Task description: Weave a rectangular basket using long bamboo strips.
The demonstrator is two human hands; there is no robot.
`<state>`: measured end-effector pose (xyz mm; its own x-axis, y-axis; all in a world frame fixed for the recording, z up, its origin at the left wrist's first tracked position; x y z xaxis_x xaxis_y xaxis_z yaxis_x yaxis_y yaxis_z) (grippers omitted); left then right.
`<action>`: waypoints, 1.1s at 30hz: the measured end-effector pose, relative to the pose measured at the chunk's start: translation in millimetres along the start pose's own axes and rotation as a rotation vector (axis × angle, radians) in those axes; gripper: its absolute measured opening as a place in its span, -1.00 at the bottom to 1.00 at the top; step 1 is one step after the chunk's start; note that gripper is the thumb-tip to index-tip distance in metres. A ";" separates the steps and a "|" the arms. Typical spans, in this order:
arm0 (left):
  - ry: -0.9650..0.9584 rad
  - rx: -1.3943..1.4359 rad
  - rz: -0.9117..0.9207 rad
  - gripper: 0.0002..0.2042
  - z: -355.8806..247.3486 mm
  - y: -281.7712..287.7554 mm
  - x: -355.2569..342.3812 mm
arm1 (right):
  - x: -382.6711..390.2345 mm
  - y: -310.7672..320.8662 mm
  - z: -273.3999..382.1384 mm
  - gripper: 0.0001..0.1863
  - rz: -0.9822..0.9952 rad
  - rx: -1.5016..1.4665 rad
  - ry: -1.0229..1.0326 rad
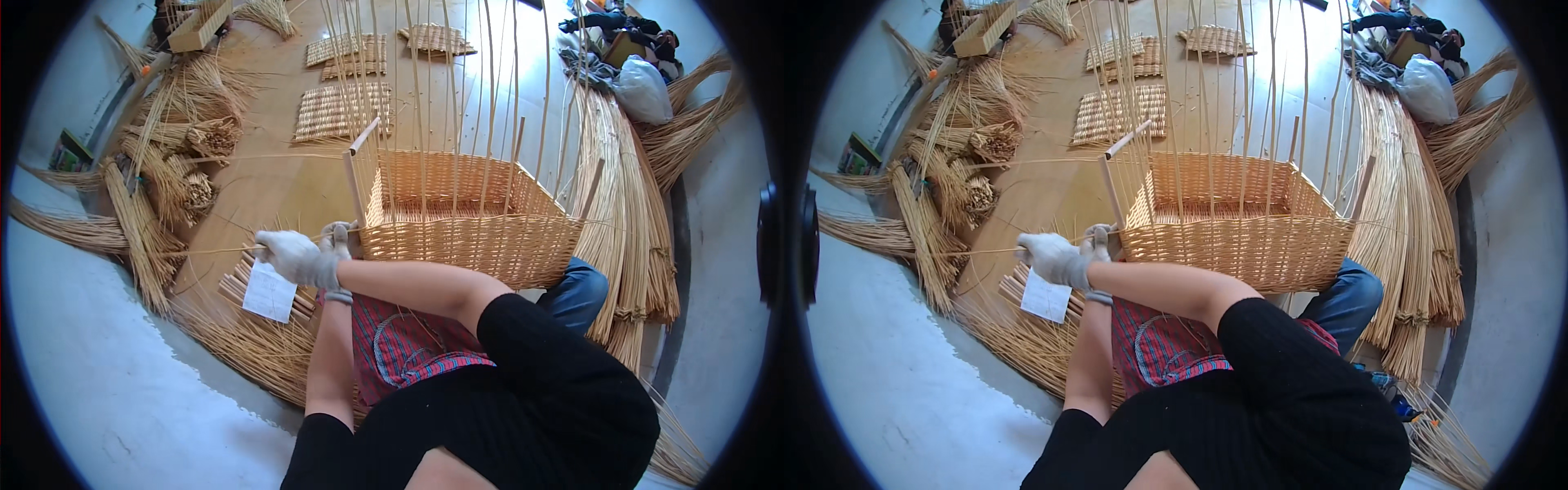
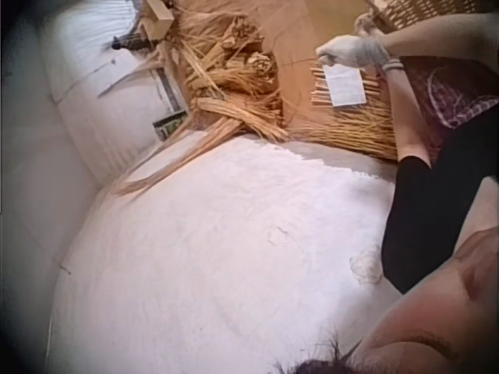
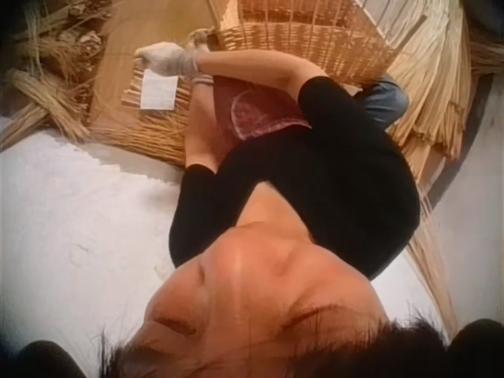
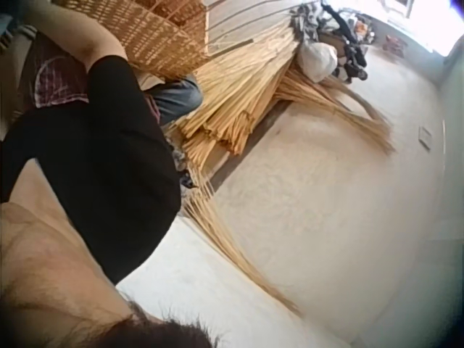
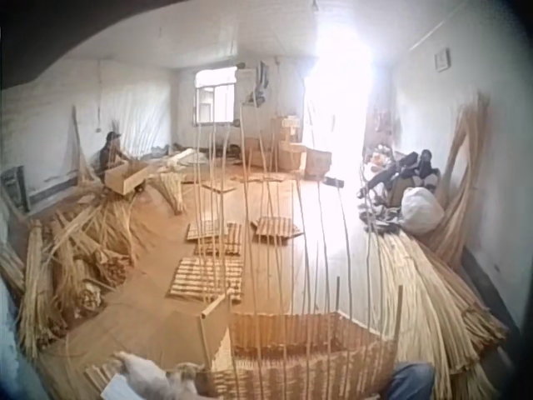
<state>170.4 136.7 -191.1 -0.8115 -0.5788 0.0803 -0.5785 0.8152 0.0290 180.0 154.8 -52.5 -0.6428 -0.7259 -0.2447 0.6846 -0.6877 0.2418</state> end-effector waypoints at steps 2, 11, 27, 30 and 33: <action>0.152 0.290 0.181 -0.75 38.7 21.6 -33.0 | -21.5 -4.3 33.9 -0.82 0.109 -0.033 0.105; 0.288 -0.079 0.333 -0.61 20.6 0.3 -79.1 | -103.5 86.2 26.9 -0.71 0.113 0.529 0.085; -0.150 -0.448 0.440 -0.78 -49.4 -4.3 -19.2 | -40.8 144.0 45.0 -0.30 -0.318 0.919 0.536; -0.117 -0.117 0.422 -0.76 -28.4 7.5 -23.4 | 49.4 145.2 52.7 -0.43 -0.326 0.516 0.300; -0.053 -0.104 0.445 -0.78 -36.0 -13.8 -26.4 | 118.1 141.7 -19.0 -0.39 -0.239 0.529 -0.261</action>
<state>202.8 141.5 -157.8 -0.9838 -0.1700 0.0569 -0.1635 0.9811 0.1031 207.7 -28.2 -65.0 -0.8653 -0.4845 -0.1284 0.2919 -0.6955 0.6566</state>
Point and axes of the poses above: each hand's wrist, its own x-axis away from the middle knuckle, its own y-axis out of the back of the hand, z = x × y, the point moved 3 cm from there along -x, towards the middle knuckle, and after that the axes turned 13 degrees about -x, right-handed, at the moved point
